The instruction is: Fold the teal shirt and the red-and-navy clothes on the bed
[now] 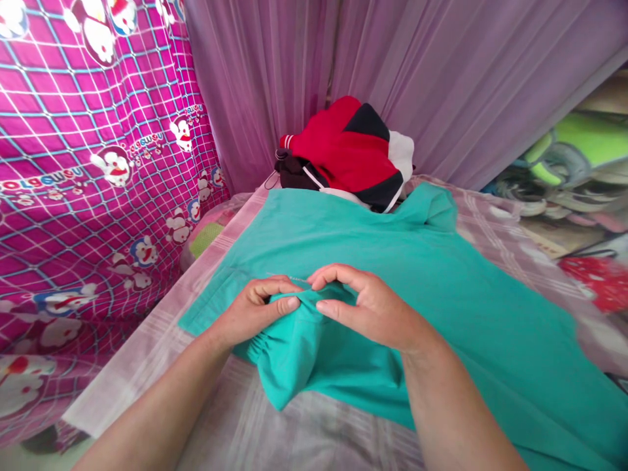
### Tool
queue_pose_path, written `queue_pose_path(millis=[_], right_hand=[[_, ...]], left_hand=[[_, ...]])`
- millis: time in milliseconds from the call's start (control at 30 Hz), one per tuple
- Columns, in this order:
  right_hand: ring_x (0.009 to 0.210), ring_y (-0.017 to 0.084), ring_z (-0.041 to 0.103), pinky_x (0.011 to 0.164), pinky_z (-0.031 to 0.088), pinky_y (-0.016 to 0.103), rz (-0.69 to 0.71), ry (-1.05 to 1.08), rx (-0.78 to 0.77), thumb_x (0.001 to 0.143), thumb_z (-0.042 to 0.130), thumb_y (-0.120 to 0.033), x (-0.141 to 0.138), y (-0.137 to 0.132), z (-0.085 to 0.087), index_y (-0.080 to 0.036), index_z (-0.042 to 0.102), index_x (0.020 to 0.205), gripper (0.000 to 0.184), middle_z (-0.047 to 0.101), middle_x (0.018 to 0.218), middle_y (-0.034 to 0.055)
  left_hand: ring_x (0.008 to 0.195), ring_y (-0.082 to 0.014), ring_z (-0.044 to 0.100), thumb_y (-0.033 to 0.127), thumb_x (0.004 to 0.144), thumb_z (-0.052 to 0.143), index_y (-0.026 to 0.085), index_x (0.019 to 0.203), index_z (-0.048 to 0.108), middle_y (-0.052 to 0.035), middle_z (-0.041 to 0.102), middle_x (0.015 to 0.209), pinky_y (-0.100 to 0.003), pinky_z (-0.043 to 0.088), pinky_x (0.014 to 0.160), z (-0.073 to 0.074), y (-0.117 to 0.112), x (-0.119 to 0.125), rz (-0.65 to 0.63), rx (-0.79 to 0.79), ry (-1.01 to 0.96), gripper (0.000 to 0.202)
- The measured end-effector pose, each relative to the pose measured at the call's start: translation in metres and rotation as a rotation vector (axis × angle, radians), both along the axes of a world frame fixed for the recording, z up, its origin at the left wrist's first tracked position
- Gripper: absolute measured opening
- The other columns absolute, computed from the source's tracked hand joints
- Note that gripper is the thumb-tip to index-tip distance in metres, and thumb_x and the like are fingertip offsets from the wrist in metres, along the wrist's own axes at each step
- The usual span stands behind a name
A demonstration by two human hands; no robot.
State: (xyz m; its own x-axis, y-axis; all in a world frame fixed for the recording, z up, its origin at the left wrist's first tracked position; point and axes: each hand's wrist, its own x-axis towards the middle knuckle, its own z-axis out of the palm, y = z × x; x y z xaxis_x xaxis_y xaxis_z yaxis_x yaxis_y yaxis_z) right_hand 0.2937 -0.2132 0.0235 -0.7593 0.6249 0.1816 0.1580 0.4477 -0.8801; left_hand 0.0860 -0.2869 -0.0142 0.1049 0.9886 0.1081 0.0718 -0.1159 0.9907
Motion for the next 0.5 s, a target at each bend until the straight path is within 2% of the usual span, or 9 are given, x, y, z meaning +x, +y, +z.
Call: queue_pose_path(millis=[133, 200, 333, 500], right_hand=[[0.116, 0.021, 0.061, 0.101, 0.047, 0.038, -0.065, -0.001, 0.207, 0.083, 0.066, -0.020, -0.003, -0.005, 0.003, -0.025, 0.065, 0.096, 0.014, 0.066, 0.123, 0.0043], [0.115, 0.021, 0.061, 0.101, 0.047, 0.040, -0.120, -0.036, 0.330, 0.083, 0.066, -0.018, -0.004, -0.007, 0.004, -0.025, 0.066, 0.093, 0.012, 0.065, 0.123, 0.0047], [0.106, 0.021, 0.063, 0.094, 0.048, 0.039, -0.172, -0.098, 0.481, 0.081, 0.068, -0.016, -0.005, -0.009, 0.004, -0.025, 0.070, 0.088, 0.012, 0.068, 0.112, 0.0044], [0.091, 0.019, 0.064, 0.085, 0.048, 0.035, -0.188, -0.127, 0.501, 0.079, 0.068, -0.014, -0.010, -0.011, 0.004, -0.025, 0.069, 0.085, 0.012, 0.070, 0.093, 0.0014]], left_hand=[[0.076, -0.0144, 0.062, 0.054, 0.080, 0.071, 0.020, 0.080, 0.078, -0.0036, 0.071, 0.082, -0.027, 0.050, 0.076, 0.000, 0.000, 0.000, -0.007, -0.019, -0.042, 0.035], [0.076, -0.0142, 0.062, 0.053, 0.080, 0.071, 0.020, 0.081, 0.078, -0.0036, 0.071, 0.083, -0.027, 0.050, 0.076, 0.000, 0.000, 0.000, 0.002, -0.015, -0.047, 0.034], [0.076, -0.0141, 0.061, 0.053, 0.080, 0.072, 0.020, 0.079, 0.078, -0.0032, 0.071, 0.082, -0.027, 0.050, 0.076, 0.000, 0.000, 0.000, 0.010, -0.007, -0.039, 0.034], [0.075, -0.0142, 0.061, 0.055, 0.080, 0.071, 0.020, 0.080, 0.078, -0.0032, 0.070, 0.080, -0.028, 0.049, 0.075, -0.001, 0.000, 0.001, 0.025, 0.008, -0.010, 0.036]])
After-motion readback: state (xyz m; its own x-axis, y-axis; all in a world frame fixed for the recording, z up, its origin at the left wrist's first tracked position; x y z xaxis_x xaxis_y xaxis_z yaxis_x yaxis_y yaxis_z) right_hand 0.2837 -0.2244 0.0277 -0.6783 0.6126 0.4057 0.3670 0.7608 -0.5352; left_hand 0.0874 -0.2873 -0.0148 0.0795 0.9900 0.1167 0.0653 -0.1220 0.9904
